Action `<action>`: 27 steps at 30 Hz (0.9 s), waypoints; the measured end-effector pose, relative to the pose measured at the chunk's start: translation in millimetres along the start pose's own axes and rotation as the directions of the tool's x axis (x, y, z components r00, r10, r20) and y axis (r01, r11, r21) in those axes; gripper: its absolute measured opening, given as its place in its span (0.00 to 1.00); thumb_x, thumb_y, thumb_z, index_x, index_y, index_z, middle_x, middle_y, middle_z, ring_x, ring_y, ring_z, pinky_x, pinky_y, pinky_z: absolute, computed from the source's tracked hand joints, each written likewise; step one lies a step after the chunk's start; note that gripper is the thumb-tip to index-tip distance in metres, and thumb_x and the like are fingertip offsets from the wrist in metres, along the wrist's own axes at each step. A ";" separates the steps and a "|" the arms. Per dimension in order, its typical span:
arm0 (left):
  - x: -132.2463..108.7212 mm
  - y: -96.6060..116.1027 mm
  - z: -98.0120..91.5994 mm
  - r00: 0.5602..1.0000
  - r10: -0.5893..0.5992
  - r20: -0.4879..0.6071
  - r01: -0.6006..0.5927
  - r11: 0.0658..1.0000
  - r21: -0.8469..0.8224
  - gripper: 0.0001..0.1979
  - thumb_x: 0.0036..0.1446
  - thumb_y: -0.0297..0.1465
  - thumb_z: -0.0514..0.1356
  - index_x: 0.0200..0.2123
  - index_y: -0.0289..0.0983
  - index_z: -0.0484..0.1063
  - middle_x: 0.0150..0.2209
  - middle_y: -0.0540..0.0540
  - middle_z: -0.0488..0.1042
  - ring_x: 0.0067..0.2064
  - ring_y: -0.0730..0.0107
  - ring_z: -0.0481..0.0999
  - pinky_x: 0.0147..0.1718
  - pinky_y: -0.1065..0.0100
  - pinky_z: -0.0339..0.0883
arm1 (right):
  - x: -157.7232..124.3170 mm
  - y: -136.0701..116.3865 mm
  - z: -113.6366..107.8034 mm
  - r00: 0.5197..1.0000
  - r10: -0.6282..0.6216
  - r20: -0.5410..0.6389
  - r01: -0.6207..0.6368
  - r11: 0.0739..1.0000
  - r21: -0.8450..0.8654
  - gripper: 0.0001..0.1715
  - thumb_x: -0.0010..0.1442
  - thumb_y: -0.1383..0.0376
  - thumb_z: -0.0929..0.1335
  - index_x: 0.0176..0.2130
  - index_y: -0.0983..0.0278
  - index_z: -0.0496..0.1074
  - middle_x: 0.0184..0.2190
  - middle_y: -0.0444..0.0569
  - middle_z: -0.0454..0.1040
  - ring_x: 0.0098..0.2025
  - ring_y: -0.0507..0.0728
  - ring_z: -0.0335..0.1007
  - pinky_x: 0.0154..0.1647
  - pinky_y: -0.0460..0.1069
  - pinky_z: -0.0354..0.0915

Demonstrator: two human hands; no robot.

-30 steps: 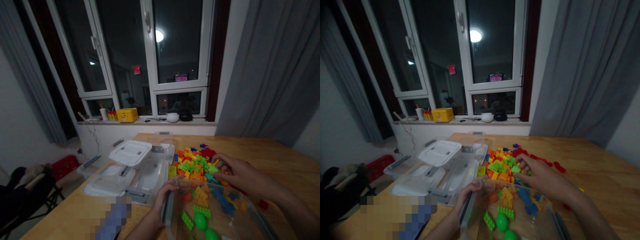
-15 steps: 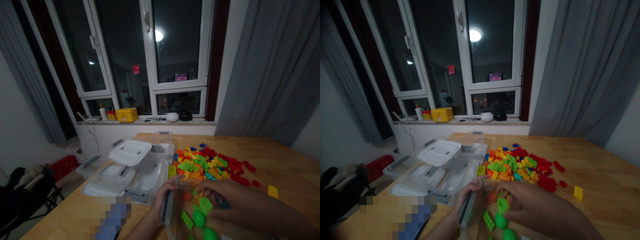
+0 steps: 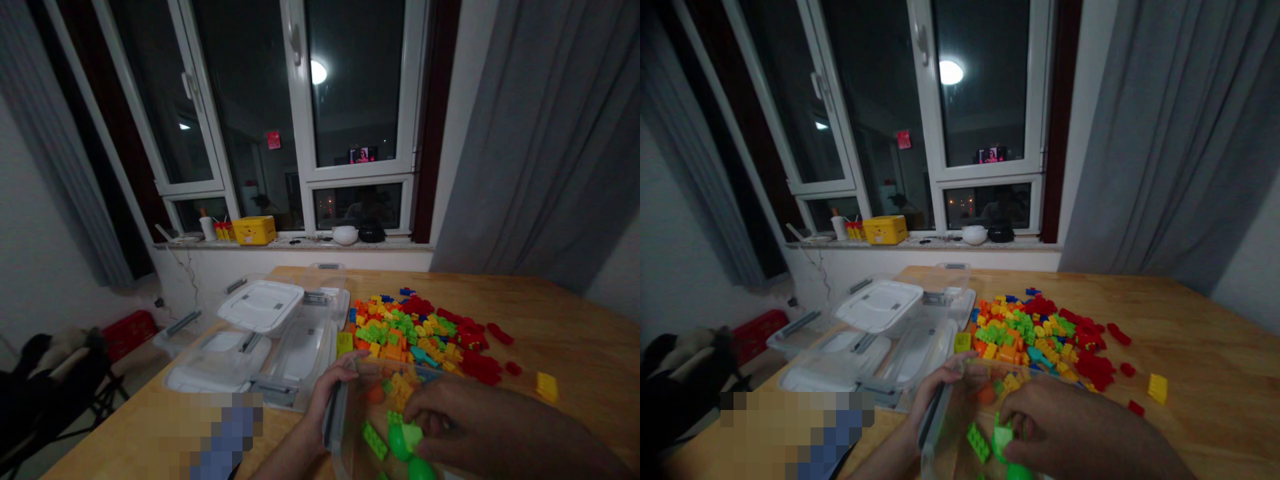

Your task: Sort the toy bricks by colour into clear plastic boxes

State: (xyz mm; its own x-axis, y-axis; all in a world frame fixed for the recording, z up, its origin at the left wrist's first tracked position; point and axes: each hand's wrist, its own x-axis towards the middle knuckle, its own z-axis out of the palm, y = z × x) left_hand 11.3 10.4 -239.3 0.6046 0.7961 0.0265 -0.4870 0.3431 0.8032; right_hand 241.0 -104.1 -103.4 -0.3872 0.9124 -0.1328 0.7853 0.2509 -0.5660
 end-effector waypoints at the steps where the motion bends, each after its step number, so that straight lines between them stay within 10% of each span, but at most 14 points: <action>1: -0.2 0.5 0.3 1.000 -0.001 -0.008 0.001 1.000 0.011 0.30 0.52 0.31 0.60 0.60 0.34 0.76 0.54 0.39 0.81 0.57 0.47 0.76 0.58 0.57 0.59 | 0.0 -0.3 -0.9 1.000 -0.002 -0.002 0.002 1.000 0.011 0.13 0.59 0.59 0.71 0.44 0.56 0.82 0.37 0.45 0.85 0.34 0.56 0.75 0.31 0.48 0.63; 13: -0.1 2.9 6.1 1.000 -0.017 -0.016 0.016 0.999 -0.033 0.29 0.50 0.31 0.62 0.57 0.34 0.78 0.49 0.39 0.83 0.51 0.51 0.79 0.55 0.58 0.61 | -0.2 8.3 -34.9 0.990 0.060 -0.131 -0.048 0.995 0.091 0.26 0.67 0.44 0.66 0.56 0.53 0.78 0.45 0.47 0.86 0.45 0.60 0.80 0.44 0.51 0.72; 27: -2.2 7.3 11.6 0.999 -0.021 -0.040 0.021 1.000 0.019 0.30 0.46 0.32 0.62 0.56 0.34 0.78 0.46 0.39 0.84 0.50 0.49 0.80 0.55 0.57 0.61 | 60.4 119.6 -24.7 0.965 0.105 -0.239 -0.064 0.983 0.172 0.22 0.62 0.49 0.69 0.46 0.63 0.78 0.40 0.54 0.83 0.43 0.64 0.79 0.43 0.56 0.73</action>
State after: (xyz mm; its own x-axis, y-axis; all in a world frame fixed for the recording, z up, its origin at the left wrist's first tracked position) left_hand 13.7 5.4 -226.7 0.5889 0.8081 -0.0139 -0.4621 0.3507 0.8146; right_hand 323.5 -10.9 -159.0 -0.1763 0.9843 0.0067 0.7139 0.1325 -0.6876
